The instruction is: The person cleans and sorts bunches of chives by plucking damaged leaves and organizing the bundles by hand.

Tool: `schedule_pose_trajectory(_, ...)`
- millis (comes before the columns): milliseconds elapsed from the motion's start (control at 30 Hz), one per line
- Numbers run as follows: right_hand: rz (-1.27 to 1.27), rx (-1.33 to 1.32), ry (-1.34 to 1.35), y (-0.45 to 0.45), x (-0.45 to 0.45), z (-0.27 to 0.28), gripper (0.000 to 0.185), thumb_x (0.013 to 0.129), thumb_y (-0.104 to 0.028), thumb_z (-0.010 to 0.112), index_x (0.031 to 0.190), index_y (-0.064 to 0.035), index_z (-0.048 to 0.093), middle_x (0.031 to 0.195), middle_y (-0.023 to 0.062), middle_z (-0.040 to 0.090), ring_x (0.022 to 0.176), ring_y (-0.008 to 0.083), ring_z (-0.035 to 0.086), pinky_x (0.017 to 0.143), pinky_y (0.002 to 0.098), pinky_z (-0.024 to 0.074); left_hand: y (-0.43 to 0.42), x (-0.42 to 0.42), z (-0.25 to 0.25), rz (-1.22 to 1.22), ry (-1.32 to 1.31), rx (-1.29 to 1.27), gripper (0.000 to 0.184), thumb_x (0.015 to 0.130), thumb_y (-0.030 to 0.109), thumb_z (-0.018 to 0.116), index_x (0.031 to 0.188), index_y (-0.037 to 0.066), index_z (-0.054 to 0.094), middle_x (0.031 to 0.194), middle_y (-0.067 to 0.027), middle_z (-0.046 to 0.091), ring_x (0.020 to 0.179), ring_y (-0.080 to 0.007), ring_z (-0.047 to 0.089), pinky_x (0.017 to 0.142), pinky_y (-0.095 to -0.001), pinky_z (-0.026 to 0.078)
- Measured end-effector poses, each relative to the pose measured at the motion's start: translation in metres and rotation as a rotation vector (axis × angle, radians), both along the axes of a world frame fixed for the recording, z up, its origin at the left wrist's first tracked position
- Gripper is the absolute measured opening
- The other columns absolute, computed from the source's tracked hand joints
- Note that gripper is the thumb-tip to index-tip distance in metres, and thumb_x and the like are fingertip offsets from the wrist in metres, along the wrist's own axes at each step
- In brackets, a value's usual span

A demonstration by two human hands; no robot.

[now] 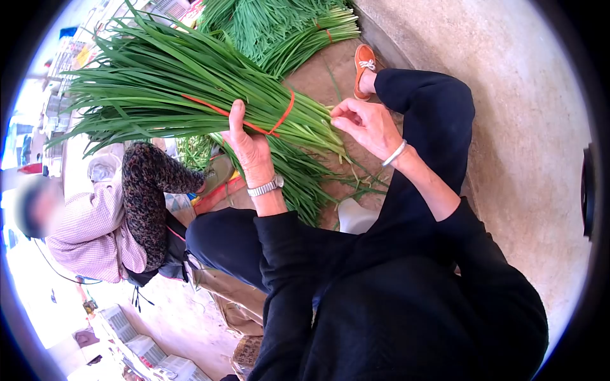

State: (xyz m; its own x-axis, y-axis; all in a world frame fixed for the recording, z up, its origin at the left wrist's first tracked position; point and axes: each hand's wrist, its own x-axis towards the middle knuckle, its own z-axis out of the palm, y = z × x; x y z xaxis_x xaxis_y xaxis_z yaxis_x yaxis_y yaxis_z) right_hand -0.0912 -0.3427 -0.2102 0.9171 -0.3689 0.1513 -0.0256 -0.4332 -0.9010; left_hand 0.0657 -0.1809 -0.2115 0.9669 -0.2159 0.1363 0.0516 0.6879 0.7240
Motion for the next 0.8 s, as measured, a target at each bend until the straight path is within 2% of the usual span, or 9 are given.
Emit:
schedule_pose_trajectory(200,0.01,-0.025,0.053,0.013,0.016,0.001,0.02,0.082,-0.018,0.065,0.088,0.0003,0.062,0.069,0.0049,0.062,0.062,0.0083,0.057,0.059,0.0247,0.0465,-0.001,0.008,-0.001,-0.028,0.057,-0.028,0.061,0.075,0.006,0.065,0.131,0.004,0.039,0.119,-0.0087,0.052,0.105,-0.0214,0.053,0.093,-0.0364,0.046)
schedule_pose_trajectory(267,0.007,-0.025,0.03,0.012,0.019,-0.004,0.02,0.082,-0.019,0.065,0.086,0.0007,0.061,0.067,0.0056,0.061,0.06,0.0091,0.057,0.057,0.0248,0.0458,0.0,0.007,0.001,0.007,0.025,0.018,0.052,0.078,0.016,0.066,0.123,-0.001,0.046,0.111,-0.0104,0.058,0.1,-0.0219,0.057,0.09,-0.0369,0.049)
schedule_pose_trajectory(333,0.156,0.232,0.145,0.012,0.026,-0.009,0.019,0.082,-0.017,0.064,0.083,0.0012,0.059,0.066,0.007,0.061,0.058,0.0101,0.057,0.055,0.0252,0.0453,0.004,0.011,-0.001,0.011,0.014,0.03,0.053,0.078,0.016,0.066,0.123,-0.001,0.046,0.111,-0.0107,0.057,0.1,-0.0222,0.057,0.09,-0.0365,0.049)
schedule_pose_trajectory(400,0.144,0.225,0.122,0.015,0.024,-0.014,0.017,0.081,-0.015,0.063,0.081,0.0013,0.056,0.063,0.0078,0.06,0.056,0.011,0.057,0.054,0.0256,0.0453,0.008,0.016,-0.001,0.014,0.003,0.042,0.053,0.078,0.016,0.066,0.123,-0.001,0.046,0.111,-0.0111,0.057,0.099,-0.0225,0.057,0.089,-0.0362,0.048)
schedule_pose_trajectory(467,0.019,-0.077,0.016,0.023,0.023,-0.025,0.015,0.08,-0.013,0.061,0.081,0.0008,0.055,0.061,0.0084,0.059,0.054,0.0138,0.058,0.052,0.0273,0.0455,0.011,0.017,-0.001,0.032,-0.01,0.062,0.053,0.077,0.015,0.066,0.124,-0.001,0.045,0.112,-0.0115,0.057,0.1,-0.0227,0.057,0.088,-0.0359,0.049)
schedule_pose_trajectory(500,-0.02,-0.116,-0.032,0.027,0.023,-0.028,0.014,0.079,-0.011,0.06,0.079,0.001,0.053,0.06,0.0107,0.059,0.053,0.0195,0.06,0.051,0.031,0.0465,0.013,0.016,0.002,0.033,-0.032,0.056,0.053,0.078,0.014,0.065,0.124,-0.001,0.045,0.112,-0.0116,0.057,0.099,-0.0229,0.057,0.088,-0.0361,0.049)
schedule_pose_trajectory(633,-0.084,-0.159,-0.033,0.034,0.024,-0.035,0.014,0.077,-0.009,0.061,0.076,0.0012,0.052,0.062,0.0136,0.06,0.054,0.0256,0.061,0.053,0.0346,0.0477,0.016,0.017,0.013,0.012,-0.084,0.07,0.053,0.077,0.014,0.064,0.124,-0.001,0.045,0.112,-0.0122,0.057,0.099,-0.0234,0.057,0.089,-0.0365,0.049)
schedule_pose_trajectory(733,-0.086,-0.205,-0.022,0.029,0.018,-0.054,0.014,0.075,-0.013,0.059,0.077,-0.0009,0.053,0.067,0.0173,0.062,0.064,0.0356,0.062,0.06,0.0415,0.05,0.021,0.014,0.025,0.013,-0.015,0.081,0.055,0.076,0.015,0.066,0.123,-0.004,0.045,0.112,-0.0142,0.057,0.099,-0.0243,0.057,0.089,-0.0376,0.048)
schedule_pose_trajectory(800,-0.107,-0.443,0.381,0.02,0.006,-0.096,0.014,0.074,-0.013,0.058,0.081,-0.0003,0.058,0.072,0.02,0.063,0.071,0.0379,0.062,0.063,0.0427,0.0505,0.026,0.021,0.025,0.043,-0.05,0.087,0.053,0.076,0.016,0.066,0.121,-0.005,0.046,0.11,-0.0146,0.058,0.098,-0.0244,0.058,0.089,-0.0377,0.049)
